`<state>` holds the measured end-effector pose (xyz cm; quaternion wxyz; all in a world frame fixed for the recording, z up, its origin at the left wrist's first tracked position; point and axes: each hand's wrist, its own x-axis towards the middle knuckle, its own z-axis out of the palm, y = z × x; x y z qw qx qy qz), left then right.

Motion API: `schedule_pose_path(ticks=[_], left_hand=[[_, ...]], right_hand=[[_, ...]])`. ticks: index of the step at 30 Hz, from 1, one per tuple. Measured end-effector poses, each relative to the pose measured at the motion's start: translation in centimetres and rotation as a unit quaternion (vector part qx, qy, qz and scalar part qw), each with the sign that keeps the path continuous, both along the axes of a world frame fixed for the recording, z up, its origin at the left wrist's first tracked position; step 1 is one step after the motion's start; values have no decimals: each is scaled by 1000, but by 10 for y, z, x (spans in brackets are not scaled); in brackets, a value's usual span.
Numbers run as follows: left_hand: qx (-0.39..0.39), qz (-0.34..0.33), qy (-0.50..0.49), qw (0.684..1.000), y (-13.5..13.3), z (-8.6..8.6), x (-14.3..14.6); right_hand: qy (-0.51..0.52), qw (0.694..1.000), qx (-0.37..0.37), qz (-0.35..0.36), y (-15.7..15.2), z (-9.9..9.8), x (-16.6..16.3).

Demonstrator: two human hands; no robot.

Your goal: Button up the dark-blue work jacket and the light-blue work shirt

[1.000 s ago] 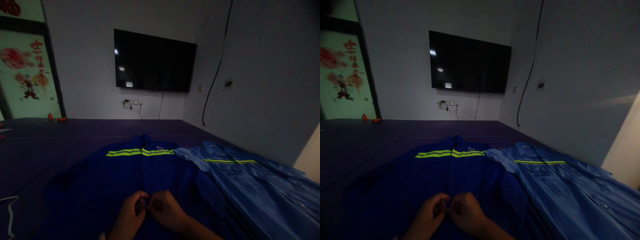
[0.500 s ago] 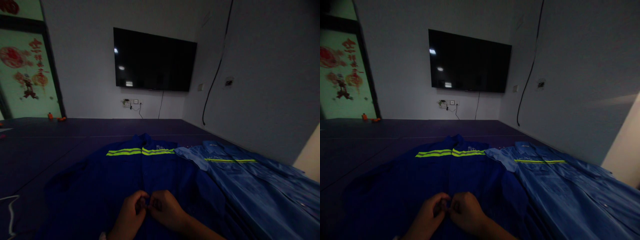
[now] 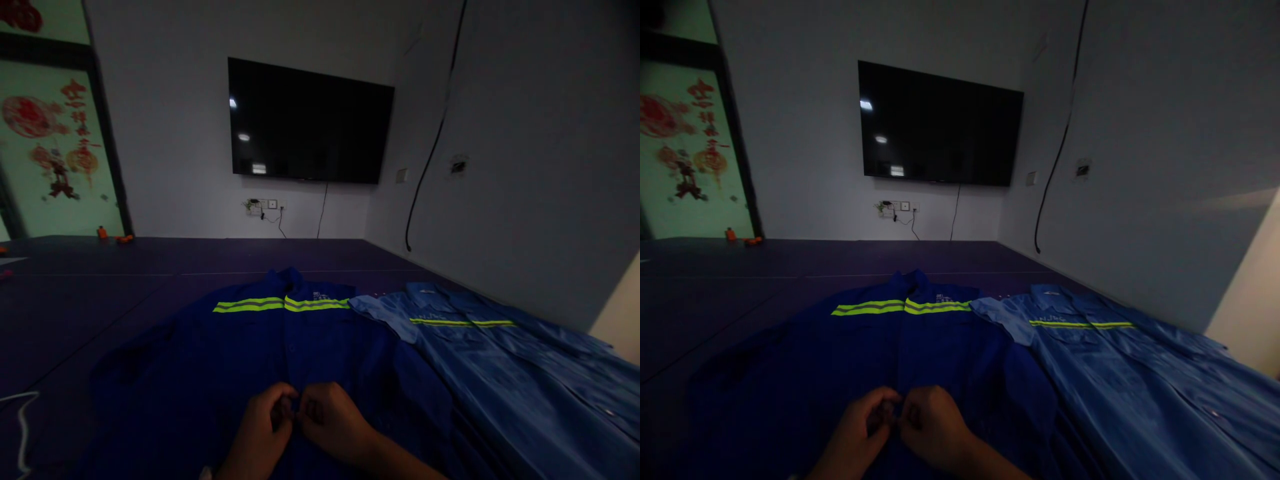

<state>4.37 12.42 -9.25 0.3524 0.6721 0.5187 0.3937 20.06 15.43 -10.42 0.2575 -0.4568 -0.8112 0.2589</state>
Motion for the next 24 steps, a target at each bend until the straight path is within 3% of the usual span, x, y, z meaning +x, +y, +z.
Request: schedule_pose_path(ticks=[15, 24], left_hand=[[-1, 26, 27, 999, 1, 0, 2], [11, 8, 19, 1000, 3, -3, -1]], right_hand=[[13, 1000, -17, 2, 1, -1, 1], [14, 1000, -13, 5, 0, -2, 0]])
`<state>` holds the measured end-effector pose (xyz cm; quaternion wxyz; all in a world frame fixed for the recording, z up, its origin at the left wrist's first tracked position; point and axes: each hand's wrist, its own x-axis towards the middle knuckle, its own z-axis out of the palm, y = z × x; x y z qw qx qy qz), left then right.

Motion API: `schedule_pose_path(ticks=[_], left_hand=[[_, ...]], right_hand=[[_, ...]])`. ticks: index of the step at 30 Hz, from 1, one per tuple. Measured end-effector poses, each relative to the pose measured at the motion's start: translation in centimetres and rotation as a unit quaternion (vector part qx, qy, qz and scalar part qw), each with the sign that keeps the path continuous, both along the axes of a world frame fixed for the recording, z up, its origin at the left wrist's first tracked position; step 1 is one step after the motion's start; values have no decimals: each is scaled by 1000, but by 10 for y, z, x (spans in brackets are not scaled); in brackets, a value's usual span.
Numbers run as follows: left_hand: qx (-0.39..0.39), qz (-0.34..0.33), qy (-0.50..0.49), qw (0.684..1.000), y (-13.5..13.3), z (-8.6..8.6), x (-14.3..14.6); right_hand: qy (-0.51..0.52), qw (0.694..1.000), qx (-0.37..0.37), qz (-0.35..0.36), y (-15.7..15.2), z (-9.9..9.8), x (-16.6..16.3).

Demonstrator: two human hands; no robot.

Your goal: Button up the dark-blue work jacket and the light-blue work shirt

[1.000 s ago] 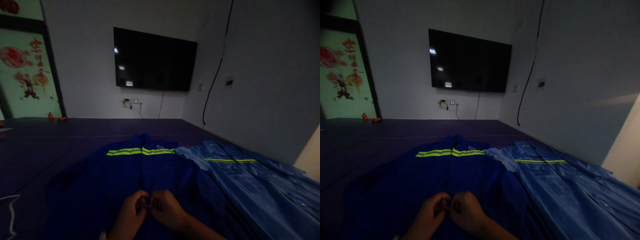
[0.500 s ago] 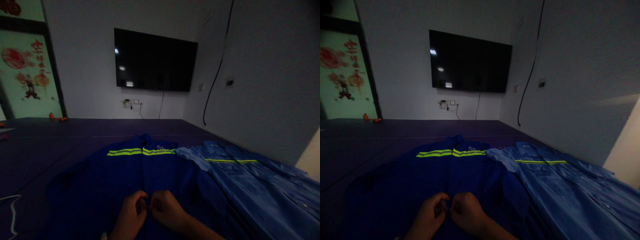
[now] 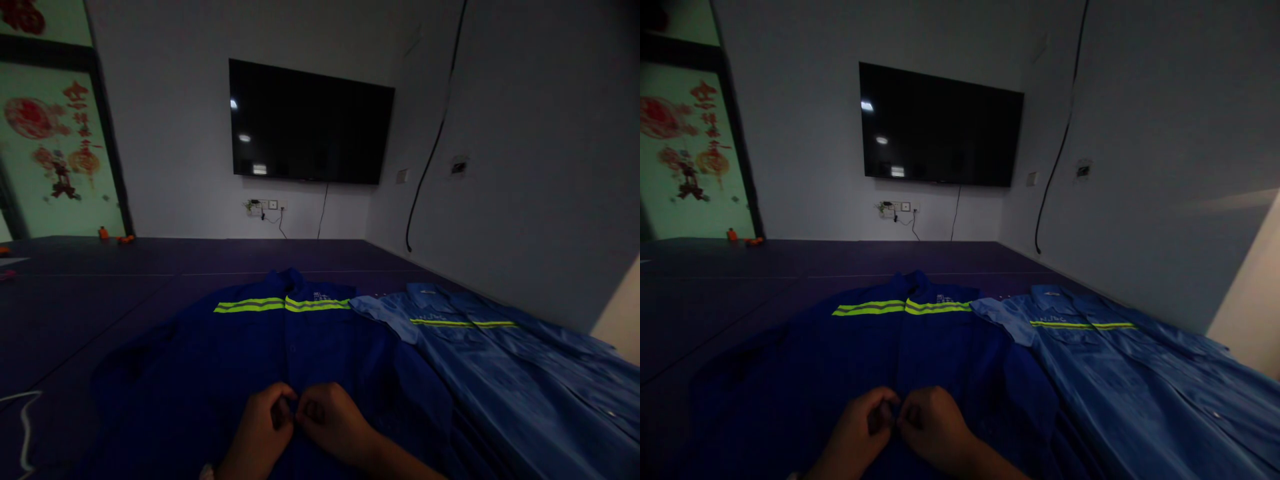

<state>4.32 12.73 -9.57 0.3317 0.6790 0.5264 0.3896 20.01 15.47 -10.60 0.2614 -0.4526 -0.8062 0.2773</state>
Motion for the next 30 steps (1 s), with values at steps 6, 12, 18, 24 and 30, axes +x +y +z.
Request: schedule_pose_path(ticks=[6, 12, 18, 24, 30], left_hand=[[-9, 1, 7, 1000, 0, 0, 0], [-11, 4, 11, 1000, 0, 0, 1], [-7, 17, 11, 1000, -1, 2, 2], [-11, 16, 5, 1000, -1, 0, 2], [-5, 19, 24, 1000, -2, 3, 3]], right_hand=[[7, 1000, -22, -7, 1, 0, -1], [14, 1000, -23, -15, -2, 5, -1], [15, 998, -50, -30, -2, 6, -1], [21, 999, -41, -24, -1, 5, -1], [20, 998, -47, -31, 0, 4, -1]])
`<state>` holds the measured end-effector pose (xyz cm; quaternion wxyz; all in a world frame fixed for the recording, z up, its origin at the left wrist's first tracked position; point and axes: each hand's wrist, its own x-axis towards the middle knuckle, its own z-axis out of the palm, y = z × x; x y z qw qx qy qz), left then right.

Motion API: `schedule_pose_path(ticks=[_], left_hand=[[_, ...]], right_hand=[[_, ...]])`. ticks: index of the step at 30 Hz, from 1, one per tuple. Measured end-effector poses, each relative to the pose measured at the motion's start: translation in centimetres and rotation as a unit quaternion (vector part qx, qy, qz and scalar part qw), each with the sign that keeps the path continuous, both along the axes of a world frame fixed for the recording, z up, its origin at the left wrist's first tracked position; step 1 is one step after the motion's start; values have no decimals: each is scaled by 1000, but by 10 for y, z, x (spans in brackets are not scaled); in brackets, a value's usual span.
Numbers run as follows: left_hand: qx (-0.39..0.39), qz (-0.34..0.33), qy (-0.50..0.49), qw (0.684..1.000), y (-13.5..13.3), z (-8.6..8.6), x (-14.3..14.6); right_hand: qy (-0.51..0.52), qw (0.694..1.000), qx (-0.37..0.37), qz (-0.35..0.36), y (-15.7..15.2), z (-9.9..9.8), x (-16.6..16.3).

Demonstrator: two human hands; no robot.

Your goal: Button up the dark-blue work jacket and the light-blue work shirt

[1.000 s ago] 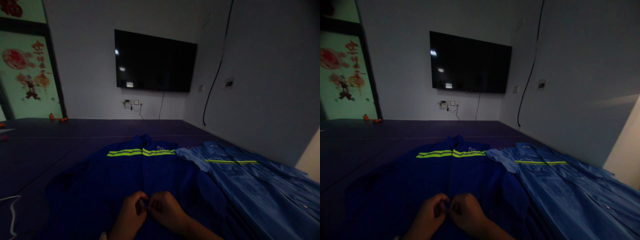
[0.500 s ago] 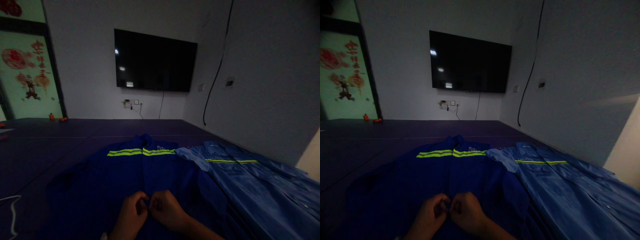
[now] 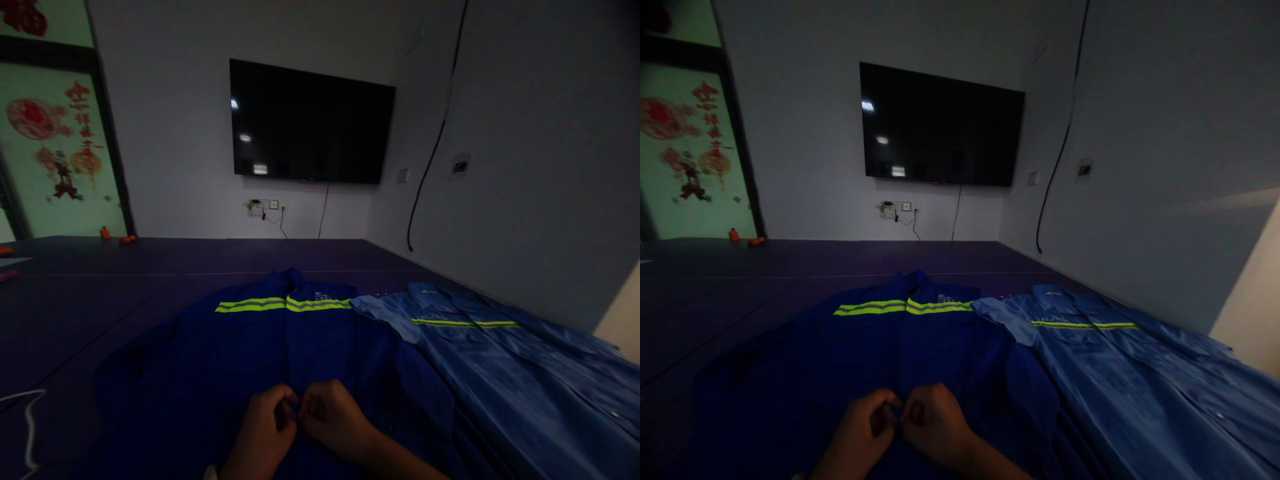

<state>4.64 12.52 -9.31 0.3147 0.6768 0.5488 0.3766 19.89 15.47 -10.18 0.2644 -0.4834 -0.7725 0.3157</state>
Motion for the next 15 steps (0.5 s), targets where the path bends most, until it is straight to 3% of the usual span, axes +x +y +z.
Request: schedule_pose_path(ticks=[15], left_hand=[[49, -5, 48, 998, 2, -4, -2]], right_hand=[[-4, 1000, 19, 5, 0, -2, 0]])
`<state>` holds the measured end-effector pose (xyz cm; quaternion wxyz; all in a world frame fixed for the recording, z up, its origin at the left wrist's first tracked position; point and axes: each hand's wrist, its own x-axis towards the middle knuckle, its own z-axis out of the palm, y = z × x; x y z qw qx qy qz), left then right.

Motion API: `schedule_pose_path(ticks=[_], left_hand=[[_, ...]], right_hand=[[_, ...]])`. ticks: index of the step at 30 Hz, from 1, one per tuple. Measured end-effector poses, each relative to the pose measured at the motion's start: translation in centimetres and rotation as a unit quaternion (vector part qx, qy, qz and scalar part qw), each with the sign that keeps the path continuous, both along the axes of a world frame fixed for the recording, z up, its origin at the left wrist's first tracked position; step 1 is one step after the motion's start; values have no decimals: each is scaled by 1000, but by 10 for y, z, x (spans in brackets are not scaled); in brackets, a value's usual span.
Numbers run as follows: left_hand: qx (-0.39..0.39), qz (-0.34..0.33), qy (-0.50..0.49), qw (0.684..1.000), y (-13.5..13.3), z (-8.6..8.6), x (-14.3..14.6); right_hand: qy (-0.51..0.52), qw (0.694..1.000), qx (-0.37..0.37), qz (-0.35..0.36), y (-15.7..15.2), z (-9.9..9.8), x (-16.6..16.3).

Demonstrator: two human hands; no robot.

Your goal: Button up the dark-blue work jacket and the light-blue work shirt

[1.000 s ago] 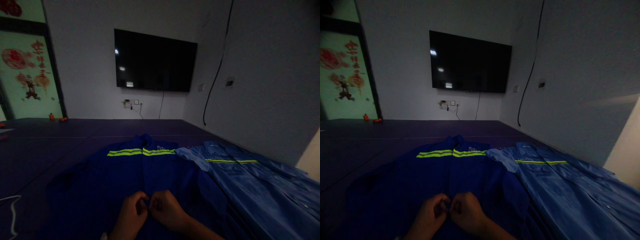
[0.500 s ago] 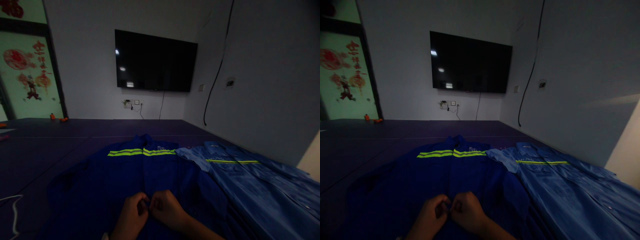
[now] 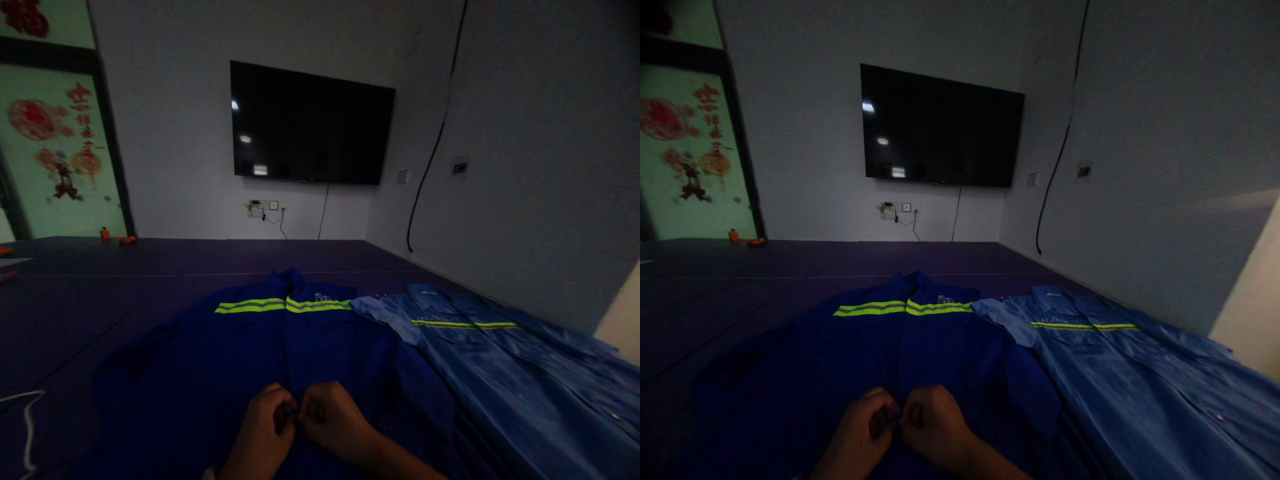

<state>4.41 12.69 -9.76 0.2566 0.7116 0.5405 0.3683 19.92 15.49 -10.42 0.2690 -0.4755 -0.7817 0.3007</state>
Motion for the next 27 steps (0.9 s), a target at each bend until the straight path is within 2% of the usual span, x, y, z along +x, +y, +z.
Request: schedule_pose_path(ticks=[11, 27], left_hand=[[44, -34, -19, 998, -6, 3, 2], [4, -23, -25, 999, -8, 10, 2]], right_hand=[[-11, 999, 37, 9, 1, -4, 1], [-17, 999, 41, 10, 1, -5, 1]])
